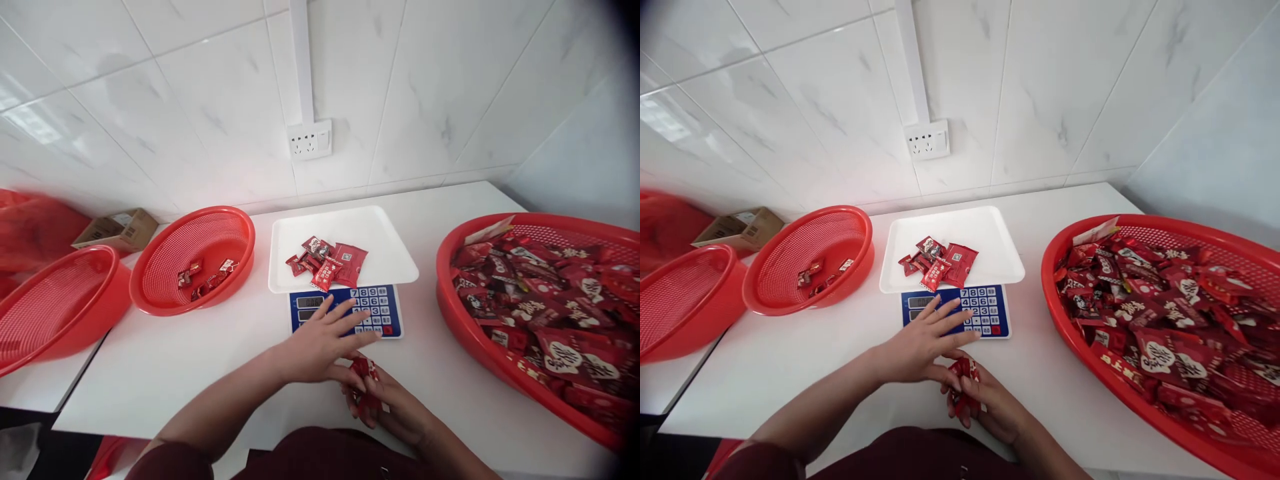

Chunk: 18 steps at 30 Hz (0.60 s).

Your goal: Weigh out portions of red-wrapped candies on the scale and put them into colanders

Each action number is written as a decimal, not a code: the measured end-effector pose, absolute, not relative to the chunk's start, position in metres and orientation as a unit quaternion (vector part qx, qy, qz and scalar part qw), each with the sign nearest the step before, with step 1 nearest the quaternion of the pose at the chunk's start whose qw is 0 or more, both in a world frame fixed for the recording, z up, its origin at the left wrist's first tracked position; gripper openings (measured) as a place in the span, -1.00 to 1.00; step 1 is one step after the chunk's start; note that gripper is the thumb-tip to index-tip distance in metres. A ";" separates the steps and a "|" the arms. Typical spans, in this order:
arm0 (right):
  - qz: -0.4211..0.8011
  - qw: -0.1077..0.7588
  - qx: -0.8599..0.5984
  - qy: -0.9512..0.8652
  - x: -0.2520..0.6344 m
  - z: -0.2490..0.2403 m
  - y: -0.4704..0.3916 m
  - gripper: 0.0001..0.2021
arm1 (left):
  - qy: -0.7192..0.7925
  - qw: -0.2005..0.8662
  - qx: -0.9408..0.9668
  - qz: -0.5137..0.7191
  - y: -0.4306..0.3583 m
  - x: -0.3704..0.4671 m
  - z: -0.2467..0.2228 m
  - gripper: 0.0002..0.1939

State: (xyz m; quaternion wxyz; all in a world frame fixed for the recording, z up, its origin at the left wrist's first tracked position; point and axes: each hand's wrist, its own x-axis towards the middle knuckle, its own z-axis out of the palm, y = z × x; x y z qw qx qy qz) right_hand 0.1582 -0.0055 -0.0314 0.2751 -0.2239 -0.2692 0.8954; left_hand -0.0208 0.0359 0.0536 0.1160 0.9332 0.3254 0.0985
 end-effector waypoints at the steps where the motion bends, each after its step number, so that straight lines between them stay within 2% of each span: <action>1: 0.897 0.279 -0.229 -0.255 0.159 -0.032 -0.005 -0.45 | 0.336 0.091 0.932 0.104 0.044 -0.021 0.058 -0.33; 6: 0.902 0.269 -0.227 -0.251 0.158 -0.032 -0.006 -0.48 | 0.420 0.014 0.898 0.133 0.072 -0.018 0.081 -0.29; 13: 0.898 0.260 -0.240 -0.262 0.158 -0.023 -0.007 -0.49 | 0.474 0.044 0.877 0.069 0.105 -0.015 0.082 -0.38; 18: 0.896 0.260 -0.238 -0.270 0.158 -0.021 -0.008 -0.49 | 0.504 0.054 0.854 0.121 0.113 -0.016 0.092 -0.46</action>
